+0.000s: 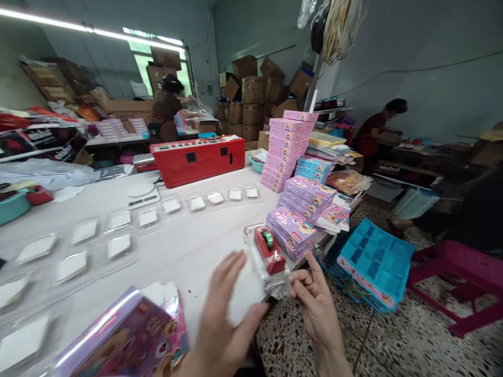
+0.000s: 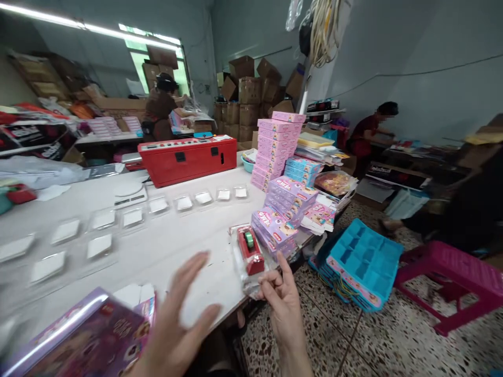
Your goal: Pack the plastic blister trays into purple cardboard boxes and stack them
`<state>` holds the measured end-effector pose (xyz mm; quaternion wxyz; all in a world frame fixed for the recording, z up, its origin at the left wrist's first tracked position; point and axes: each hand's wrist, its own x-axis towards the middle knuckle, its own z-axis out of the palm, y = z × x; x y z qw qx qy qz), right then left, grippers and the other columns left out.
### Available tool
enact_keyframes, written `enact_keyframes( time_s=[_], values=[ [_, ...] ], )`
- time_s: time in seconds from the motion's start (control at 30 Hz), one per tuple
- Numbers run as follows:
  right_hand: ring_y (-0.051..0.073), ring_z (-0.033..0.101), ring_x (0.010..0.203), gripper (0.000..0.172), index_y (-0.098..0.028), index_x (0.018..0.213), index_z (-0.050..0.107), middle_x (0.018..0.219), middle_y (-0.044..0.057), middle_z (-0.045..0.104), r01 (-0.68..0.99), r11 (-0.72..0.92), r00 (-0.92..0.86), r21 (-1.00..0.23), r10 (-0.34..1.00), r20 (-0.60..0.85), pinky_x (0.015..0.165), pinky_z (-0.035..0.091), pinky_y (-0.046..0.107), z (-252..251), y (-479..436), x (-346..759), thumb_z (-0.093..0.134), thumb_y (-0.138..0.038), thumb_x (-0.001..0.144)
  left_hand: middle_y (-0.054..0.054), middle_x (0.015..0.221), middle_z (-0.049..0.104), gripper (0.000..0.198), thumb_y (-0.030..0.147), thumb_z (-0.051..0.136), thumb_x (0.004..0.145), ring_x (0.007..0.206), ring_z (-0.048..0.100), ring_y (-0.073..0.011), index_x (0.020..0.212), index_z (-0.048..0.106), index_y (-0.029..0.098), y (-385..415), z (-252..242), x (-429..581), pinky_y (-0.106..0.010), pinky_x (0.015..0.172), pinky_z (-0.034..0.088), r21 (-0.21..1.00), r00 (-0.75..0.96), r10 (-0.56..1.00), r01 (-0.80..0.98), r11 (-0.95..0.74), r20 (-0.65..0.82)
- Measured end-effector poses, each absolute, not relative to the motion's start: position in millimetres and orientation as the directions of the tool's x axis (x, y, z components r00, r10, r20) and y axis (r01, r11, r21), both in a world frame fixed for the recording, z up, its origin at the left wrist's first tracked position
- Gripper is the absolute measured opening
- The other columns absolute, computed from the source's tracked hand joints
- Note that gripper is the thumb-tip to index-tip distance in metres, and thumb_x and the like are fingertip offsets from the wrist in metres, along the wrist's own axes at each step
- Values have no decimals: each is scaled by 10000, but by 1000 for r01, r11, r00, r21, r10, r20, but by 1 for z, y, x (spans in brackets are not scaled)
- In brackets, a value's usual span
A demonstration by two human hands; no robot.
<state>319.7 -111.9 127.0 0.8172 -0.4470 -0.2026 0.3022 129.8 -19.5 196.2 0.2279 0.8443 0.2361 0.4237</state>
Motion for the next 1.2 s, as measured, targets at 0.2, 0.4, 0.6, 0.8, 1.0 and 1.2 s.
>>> enact_keyframes(
  time_s=[0.2,0.4,0.6,0.8,1.0,1.2],
  values=[
    [116,601,638,814,-357,1551,469,841,-16,710,-302,349,552,-887,823,136,592,605,241,151,-73,244,844,-327,829,-114,1466,575,679,434,712,887,1390,517,-409,1514,467,345,9,190,-54,-691,1095,497,345,285,658,670,-657,697],
    [96,580,630,847,-438,1587,373,1142,31,774,-329,337,315,-882,920,233,627,628,265,167,-39,163,790,-258,872,-130,1358,659,449,361,623,968,1251,664,-290,1406,560,280,27,157,-88,-476,1002,612,450,407,734,598,-664,543],
    [90,585,654,904,-473,1621,253,1415,64,673,-345,302,163,-889,952,260,690,632,299,188,-9,106,752,-277,893,-115,1229,699,354,256,672,937,1132,716,-241,1282,600,227,22,146,-61,-398,955,631,458,195,664,585,-669,722],
    [74,527,617,894,-411,1647,218,1388,95,651,-211,272,182,-939,955,236,640,583,260,184,12,92,713,-291,913,-114,1186,699,653,223,582,977,1045,716,-226,1575,322,261,23,150,-56,-366,850,649,419,215,633,588,-692,744],
    [71,572,667,933,-443,1651,146,1496,96,519,-255,223,203,-941,964,173,698,595,274,151,13,92,706,-314,915,-96,1170,666,437,152,549,952,1036,692,-207,1352,643,303,26,160,-59,-311,822,640,438,331,694,585,-683,639],
    [97,538,688,1101,-429,1655,76,1433,79,502,-291,203,337,-935,936,99,635,554,262,110,27,74,808,-447,833,-66,1108,682,426,161,585,934,1011,706,-201,1318,679,317,29,157,-65,-323,839,637,561,258,737,507,-654,625]
  ],
)
